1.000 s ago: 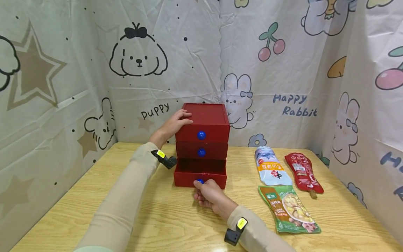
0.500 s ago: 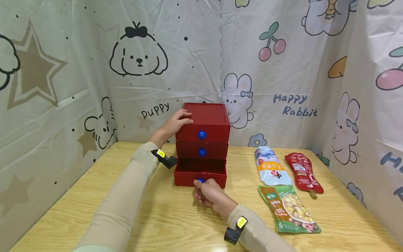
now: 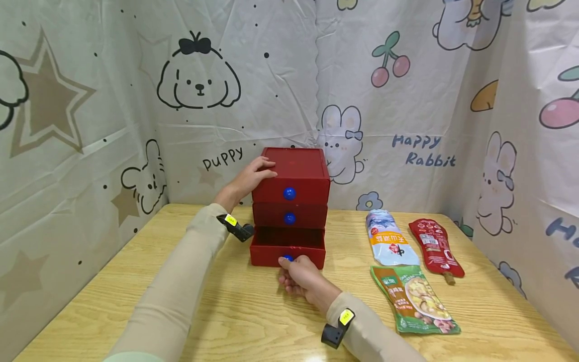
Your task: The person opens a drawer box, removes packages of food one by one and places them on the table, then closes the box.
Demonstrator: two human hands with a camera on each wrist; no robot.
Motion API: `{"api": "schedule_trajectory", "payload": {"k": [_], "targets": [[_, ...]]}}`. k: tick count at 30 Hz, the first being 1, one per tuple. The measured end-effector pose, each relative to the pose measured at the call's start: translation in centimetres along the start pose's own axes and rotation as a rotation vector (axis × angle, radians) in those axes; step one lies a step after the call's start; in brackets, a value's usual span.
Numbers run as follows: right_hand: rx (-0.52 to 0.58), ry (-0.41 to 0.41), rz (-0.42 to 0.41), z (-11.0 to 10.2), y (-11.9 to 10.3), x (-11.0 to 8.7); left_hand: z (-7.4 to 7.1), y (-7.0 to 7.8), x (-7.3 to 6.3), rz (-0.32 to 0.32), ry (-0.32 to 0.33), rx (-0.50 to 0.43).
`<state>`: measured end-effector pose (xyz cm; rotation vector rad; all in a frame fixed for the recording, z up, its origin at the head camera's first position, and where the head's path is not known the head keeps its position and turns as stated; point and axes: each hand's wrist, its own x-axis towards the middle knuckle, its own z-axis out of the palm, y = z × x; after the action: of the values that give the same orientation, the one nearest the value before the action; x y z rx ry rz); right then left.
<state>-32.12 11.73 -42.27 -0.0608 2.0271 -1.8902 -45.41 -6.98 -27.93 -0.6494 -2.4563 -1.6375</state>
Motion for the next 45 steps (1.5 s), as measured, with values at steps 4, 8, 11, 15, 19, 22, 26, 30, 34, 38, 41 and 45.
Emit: {"api": "schedule_trajectory", "payload": {"k": [4, 8, 11, 15, 19, 22, 26, 30, 34, 38, 41, 45], "targets": [[-0.003, -0.001, 0.004, -0.1, 0.0, 0.2, 0.0, 0.0, 0.0, -0.003, -0.002, 0.004], [-0.002, -0.003, 0.007, -0.2, 0.0, 0.5, -0.1, -0.3, 0.3, -0.018, -0.004, 0.006], [0.000, -0.007, 0.010, -0.2, 0.0, 0.6, -0.2, -0.7, 0.8, -0.033, -0.007, 0.008], [0.000, -0.011, 0.011, -0.3, 0.1, 0.7, -0.3, -1.2, 1.1, -0.041, -0.002, 0.012], [-0.005, -0.009, 0.008, -0.3, 0.1, 0.9, -0.2, -0.9, 0.6, -0.028, 0.002, 0.006], [-0.010, -0.005, 0.003, -0.4, 0.1, 1.0, -0.1, -0.4, 0.2, -0.019, -0.001, 0.009], [-0.014, -0.002, 0.001, -0.5, 0.0, 1.2, -0.1, -0.2, 0.1, -0.015, -0.006, 0.014], [-0.013, -0.002, -0.002, -0.6, -0.1, 1.4, 0.0, -0.1, 0.0, -0.008, -0.006, 0.022], [-0.006, -0.001, -0.002, -0.7, -0.1, 1.7, 0.0, -0.1, 0.2, -0.018, -0.011, 0.028], [-0.004, 0.002, 0.002, -0.6, -0.2, 1.7, 0.0, -0.1, 0.3, -0.030, -0.010, 0.026], [-0.005, 0.005, 0.006, -0.6, -0.3, 1.8, 0.0, -0.1, 0.2, -0.027, -0.008, 0.018], [-0.002, 0.003, 0.010, -0.6, -0.4, 1.9, 0.0, 0.0, 0.0, -0.021, -0.002, 0.007]]}}
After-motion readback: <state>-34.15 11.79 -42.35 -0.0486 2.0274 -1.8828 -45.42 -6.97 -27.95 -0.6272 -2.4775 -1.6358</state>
